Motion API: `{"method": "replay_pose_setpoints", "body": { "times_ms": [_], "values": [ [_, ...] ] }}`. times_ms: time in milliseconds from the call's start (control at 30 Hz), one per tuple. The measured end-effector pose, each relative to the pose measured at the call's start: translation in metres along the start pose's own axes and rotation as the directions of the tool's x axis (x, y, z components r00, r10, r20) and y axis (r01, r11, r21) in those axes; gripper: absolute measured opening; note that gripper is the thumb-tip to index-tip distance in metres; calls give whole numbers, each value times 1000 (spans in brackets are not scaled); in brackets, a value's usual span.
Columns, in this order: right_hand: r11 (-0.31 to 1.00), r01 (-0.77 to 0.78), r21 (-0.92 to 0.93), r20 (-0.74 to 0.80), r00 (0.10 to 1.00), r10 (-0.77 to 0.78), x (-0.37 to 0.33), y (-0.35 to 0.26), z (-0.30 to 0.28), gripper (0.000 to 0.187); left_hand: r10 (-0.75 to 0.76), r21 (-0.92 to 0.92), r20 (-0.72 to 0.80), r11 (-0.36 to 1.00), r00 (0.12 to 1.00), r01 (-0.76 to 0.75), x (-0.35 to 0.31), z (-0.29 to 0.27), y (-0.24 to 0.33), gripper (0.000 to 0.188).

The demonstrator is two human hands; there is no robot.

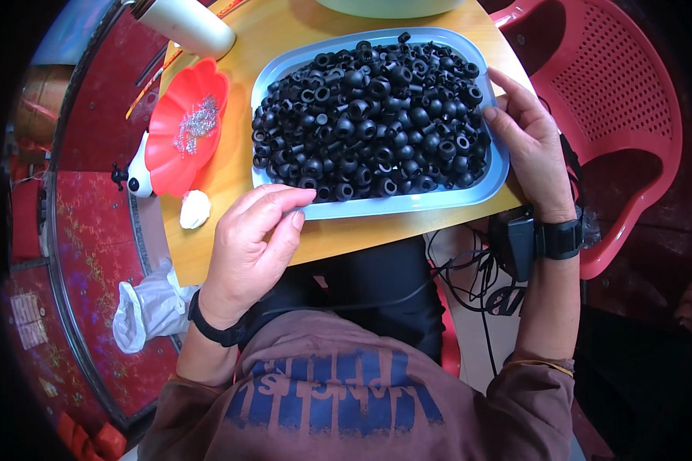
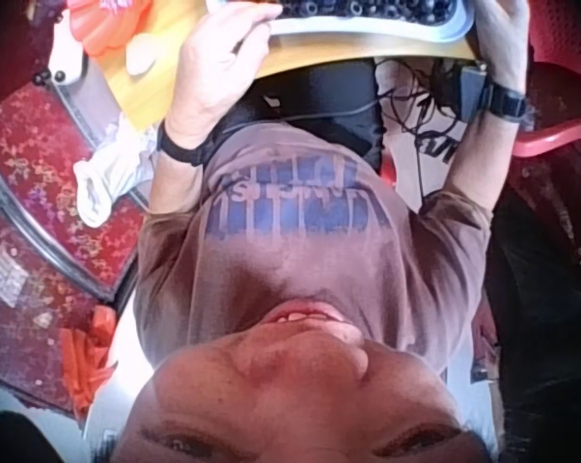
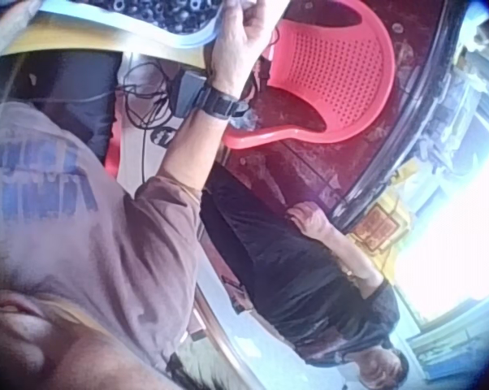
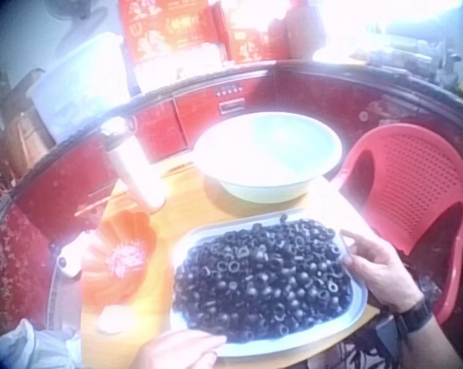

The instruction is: Assembling small metal studs into black plastic caps.

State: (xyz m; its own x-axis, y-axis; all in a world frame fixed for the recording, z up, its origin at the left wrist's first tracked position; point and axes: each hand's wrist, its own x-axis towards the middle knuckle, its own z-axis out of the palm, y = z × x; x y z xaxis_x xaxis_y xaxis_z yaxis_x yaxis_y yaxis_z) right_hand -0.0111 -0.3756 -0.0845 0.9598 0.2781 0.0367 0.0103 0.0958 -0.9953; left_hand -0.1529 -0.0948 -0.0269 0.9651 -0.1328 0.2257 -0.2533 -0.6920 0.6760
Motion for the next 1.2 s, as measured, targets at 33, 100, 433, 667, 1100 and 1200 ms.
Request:
{"method": "replay_pose_setpoints", "body": {
  "times_ms": [33,100,433,667,1100,1200],
  "values": [
    [1000,7,8,4,1000,-7,0,0,-1,45,1,-1,1,1000,1000,-1,2,0,2,17],
    [1000,3,18,6,1000,-3,0,1,0,45,-137,-50,-37,990,990,135,6,-2,7,14],
    [1000,20,11,5,1000,-20,0,0,1,44,-86,162,-131,981,988,106,25,11,1,20],
    [1000,29,8,-2,1000,-29,0,1,1,44,-125,227,-141,962,982,154,31,14,2,24],
    [1000,-13,-19,16,1000,14,-3,-5,-3,42,-59,306,-110,948,992,91,33,11,-1,21],
    [997,-35,-76,14,999,37,-11,-10,-5,41,-8,330,-127,943,992,50,36,13,-1,22]
  ]
}}
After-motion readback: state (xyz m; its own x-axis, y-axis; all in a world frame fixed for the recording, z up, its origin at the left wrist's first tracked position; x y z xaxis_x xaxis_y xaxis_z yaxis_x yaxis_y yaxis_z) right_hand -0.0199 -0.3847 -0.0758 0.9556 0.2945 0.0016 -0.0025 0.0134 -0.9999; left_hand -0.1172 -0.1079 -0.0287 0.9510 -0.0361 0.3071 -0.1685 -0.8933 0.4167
